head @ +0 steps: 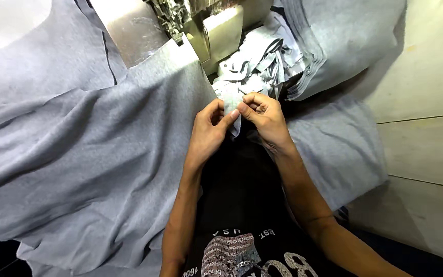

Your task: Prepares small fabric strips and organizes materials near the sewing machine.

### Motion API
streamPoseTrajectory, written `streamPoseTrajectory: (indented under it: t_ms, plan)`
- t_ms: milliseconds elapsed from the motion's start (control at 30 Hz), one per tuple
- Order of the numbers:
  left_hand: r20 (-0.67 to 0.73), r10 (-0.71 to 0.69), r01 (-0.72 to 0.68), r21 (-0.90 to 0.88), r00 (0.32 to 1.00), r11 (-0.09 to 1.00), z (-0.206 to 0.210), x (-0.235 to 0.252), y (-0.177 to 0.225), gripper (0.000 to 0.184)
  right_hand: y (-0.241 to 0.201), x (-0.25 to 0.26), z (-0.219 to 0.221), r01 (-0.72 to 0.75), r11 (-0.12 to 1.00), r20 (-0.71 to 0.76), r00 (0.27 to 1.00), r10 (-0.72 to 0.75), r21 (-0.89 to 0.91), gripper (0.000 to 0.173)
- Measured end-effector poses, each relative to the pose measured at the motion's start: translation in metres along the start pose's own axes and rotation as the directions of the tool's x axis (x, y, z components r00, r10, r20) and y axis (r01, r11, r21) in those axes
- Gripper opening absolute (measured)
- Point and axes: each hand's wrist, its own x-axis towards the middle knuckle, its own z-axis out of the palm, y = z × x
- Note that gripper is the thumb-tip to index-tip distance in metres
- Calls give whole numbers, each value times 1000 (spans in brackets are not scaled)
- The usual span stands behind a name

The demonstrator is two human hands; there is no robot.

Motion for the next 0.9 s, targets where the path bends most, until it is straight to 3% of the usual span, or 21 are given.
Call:
streamPoseTrajectory:
  t_ms: [233,367,567,733,900]
  plan:
    - [-26,-28,29,15,999,999,0,-1,-3,6,7,8,-3,7,999,-8,1000,-7,-39,4]
    - [-165,-13,21,49,986,999,5,-3,-4,7,2,5,-7,-15,990,56,998,23,-143,20]
    - [-289,98,-45,185,952,982,10,0,-5,12,-1,-14,5,-1,938,18,1000,8,-347,21]
    - [-356,128,-76,155,926,985,12,10,-4,10,1,-19,10,-8,956,-15,1000,4,-295,10]
    - [-369,127,-96,101,921,990,11,11,-2,10,6,-21,13,16,983,24,1000,-12,-181,10]
